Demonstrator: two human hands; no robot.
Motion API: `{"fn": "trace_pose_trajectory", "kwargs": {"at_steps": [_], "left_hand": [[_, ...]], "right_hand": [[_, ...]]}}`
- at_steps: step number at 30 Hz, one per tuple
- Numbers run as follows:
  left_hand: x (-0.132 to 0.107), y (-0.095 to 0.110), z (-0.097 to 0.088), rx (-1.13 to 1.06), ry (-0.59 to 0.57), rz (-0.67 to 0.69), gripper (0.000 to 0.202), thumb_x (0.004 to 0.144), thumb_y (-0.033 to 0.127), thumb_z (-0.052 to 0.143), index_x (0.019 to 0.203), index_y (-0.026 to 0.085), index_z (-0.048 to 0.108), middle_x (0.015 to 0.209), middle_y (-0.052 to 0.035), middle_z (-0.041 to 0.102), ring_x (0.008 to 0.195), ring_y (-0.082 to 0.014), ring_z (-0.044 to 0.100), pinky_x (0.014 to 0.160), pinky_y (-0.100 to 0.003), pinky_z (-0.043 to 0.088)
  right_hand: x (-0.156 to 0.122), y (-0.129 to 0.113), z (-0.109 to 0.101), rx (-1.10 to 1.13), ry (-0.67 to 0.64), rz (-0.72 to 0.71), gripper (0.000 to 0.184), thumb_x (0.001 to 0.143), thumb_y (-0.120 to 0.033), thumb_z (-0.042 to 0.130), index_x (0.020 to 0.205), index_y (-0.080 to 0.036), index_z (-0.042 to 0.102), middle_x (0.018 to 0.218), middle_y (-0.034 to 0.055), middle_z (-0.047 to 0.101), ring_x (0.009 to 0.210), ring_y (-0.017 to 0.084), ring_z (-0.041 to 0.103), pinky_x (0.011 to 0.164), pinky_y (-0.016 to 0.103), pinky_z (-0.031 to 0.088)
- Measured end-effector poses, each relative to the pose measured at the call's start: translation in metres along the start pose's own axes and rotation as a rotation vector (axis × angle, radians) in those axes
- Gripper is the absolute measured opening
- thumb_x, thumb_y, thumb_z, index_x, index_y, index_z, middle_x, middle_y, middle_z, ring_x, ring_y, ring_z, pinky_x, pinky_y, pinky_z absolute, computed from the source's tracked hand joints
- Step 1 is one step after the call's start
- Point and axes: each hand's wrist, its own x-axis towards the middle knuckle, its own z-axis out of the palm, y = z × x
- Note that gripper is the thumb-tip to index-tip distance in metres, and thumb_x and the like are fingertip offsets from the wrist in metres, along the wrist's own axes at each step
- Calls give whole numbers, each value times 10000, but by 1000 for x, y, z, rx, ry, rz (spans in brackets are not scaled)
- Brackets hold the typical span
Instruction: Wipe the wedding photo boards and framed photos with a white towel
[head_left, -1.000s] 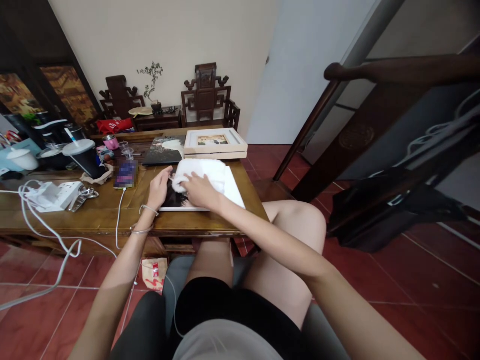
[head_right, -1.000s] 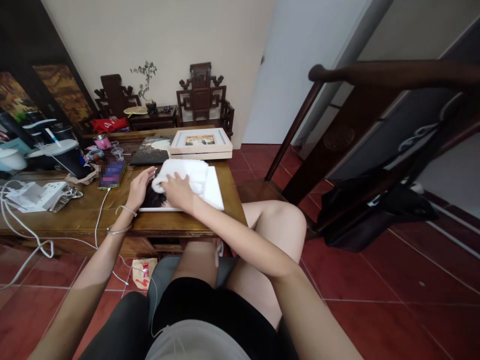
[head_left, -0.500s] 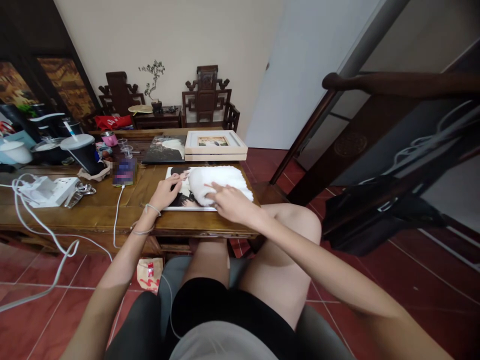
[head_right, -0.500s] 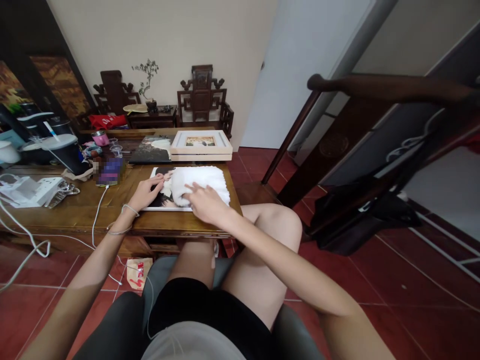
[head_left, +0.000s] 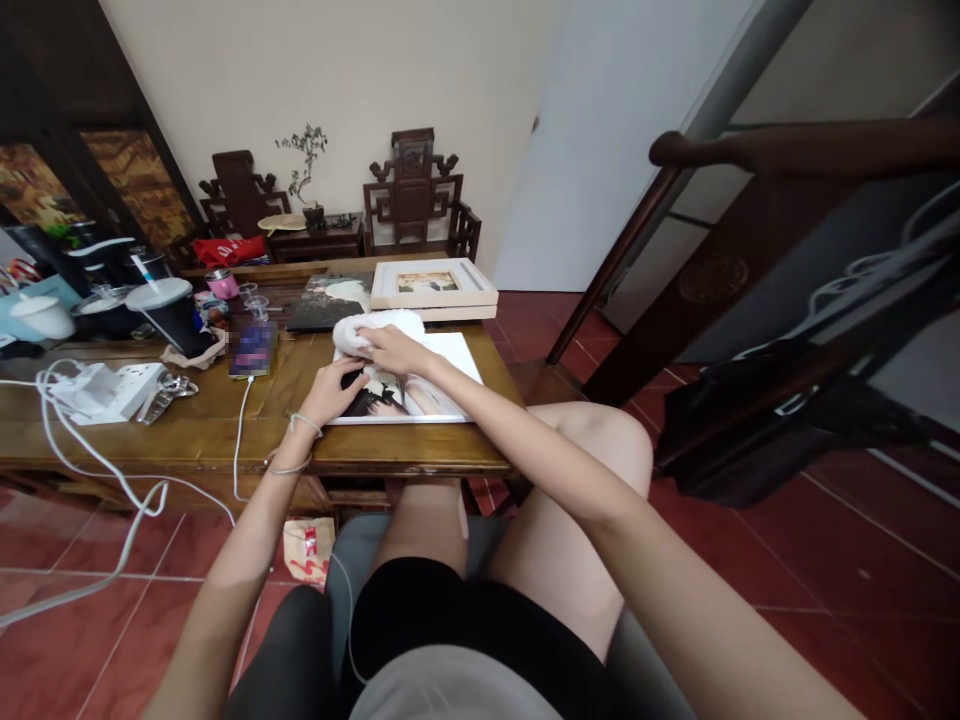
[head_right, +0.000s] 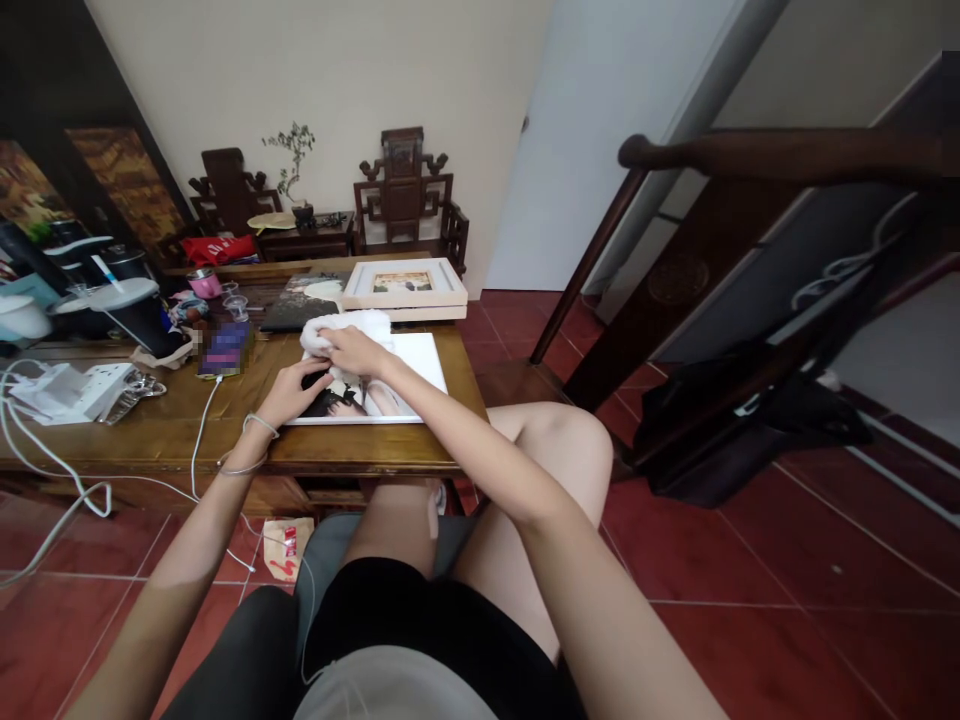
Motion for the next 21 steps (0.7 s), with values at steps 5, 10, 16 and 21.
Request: {"fn": "trace_pose_trajectory", "kwargs": {"at_steps": [5, 10, 16, 21], "left_hand": [[0, -2, 3, -18, 15, -17, 346, 897, 351, 585, 1142, 156, 732, 1298, -103, 681, 1331, -260, 549, 1163, -412, 382], [0, -5, 2, -32, 21, -31, 330, 885, 350, 592, 1112, 162, 742, 1292, -105, 684, 1326, -258, 553, 1156, -408, 389], [6, -11, -2, -50, -8, -41, 306, 827, 340, 647, 1059, 174, 754, 1243, -101, 713, 1285, -272, 591, 1131, -414, 420], [4, -7, 1, -36, 13, -28, 289, 854, 306, 596, 1065, 170, 738, 1306, -106, 678, 1318, -272, 561, 1161, -427, 382]], "right_hand": [[-52, 40, -30, -54, 19, 106, 261, 923, -160, 412, 1060, -150, 634, 1122, 142, 709, 960, 288, 639, 844, 372, 455], [-107, 51, -46, -134, 7, 133, 228, 895, -144, 407, 984, -150, 617, 909, 141, 714, 858, 307, 658, 823, 429, 481], [-174, -2, -33, -173, -51, -85, 252, 866, -74, 418, 960, -180, 626, 1220, 169, 675, 1333, 313, 504, 1115, 537, 324], [-175, -3, -29, -189, -66, -150, 265, 856, -81, 428, 992, -162, 641, 1331, 207, 619, 1436, 326, 382, 1130, 592, 294]]}}
